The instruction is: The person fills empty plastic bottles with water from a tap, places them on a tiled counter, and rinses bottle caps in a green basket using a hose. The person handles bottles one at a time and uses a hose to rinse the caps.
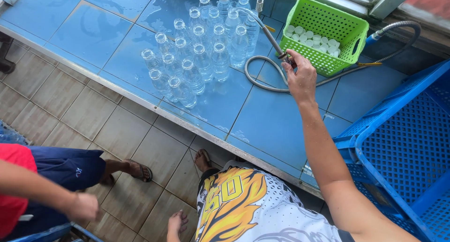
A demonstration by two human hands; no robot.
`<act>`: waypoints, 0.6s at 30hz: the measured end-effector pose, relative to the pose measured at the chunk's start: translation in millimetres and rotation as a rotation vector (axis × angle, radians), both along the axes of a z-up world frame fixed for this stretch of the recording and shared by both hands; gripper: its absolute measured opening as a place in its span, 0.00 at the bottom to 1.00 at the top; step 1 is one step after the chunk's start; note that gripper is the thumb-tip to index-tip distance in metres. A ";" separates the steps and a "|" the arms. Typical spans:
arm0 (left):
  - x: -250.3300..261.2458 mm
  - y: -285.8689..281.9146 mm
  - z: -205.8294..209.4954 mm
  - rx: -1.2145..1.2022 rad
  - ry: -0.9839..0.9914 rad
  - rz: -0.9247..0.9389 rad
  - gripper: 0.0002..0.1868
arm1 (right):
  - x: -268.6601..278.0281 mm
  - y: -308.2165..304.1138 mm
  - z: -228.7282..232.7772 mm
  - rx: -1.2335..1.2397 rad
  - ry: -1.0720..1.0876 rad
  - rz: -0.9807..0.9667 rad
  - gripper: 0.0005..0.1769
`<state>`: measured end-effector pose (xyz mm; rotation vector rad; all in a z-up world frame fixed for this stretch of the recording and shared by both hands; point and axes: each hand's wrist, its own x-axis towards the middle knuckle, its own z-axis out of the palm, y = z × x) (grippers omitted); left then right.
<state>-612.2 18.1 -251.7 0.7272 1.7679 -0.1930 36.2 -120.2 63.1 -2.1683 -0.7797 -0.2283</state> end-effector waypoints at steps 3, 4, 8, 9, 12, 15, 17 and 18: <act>9.5 12.4 -1.6 0.004 -0.067 0.025 0.29 | 1.3 0.0 -0.5 -0.007 -0.028 0.015 0.24; 13.5 20.7 -4.6 0.057 -0.127 0.077 0.27 | -0.1 -0.4 -0.6 0.001 -0.032 0.015 0.23; 42.5 84.8 -7.3 0.384 -0.244 0.046 0.18 | -6.6 -0.5 1.0 -0.002 -0.021 -0.007 0.22; 59.7 117.0 -7.8 0.387 -0.252 0.034 0.18 | -6.6 2.0 0.8 0.002 -0.026 -0.021 0.22; 108.1 201.4 13.8 0.831 -0.403 0.125 0.09 | -13.0 1.4 -10.7 -0.034 -0.023 -0.050 0.23; 168.1 271.7 81.5 1.260 -0.329 -0.230 0.09 | -20.5 1.9 -24.5 0.045 -0.086 -0.093 0.18; 213.5 318.9 129.2 1.462 -0.406 -0.228 0.06 | -32.5 8.5 -25.2 0.053 -0.078 -0.123 0.18; 228.8 338.6 141.9 1.457 -0.420 -0.256 0.06 | -40.4 13.0 -27.1 0.053 -0.071 -0.152 0.18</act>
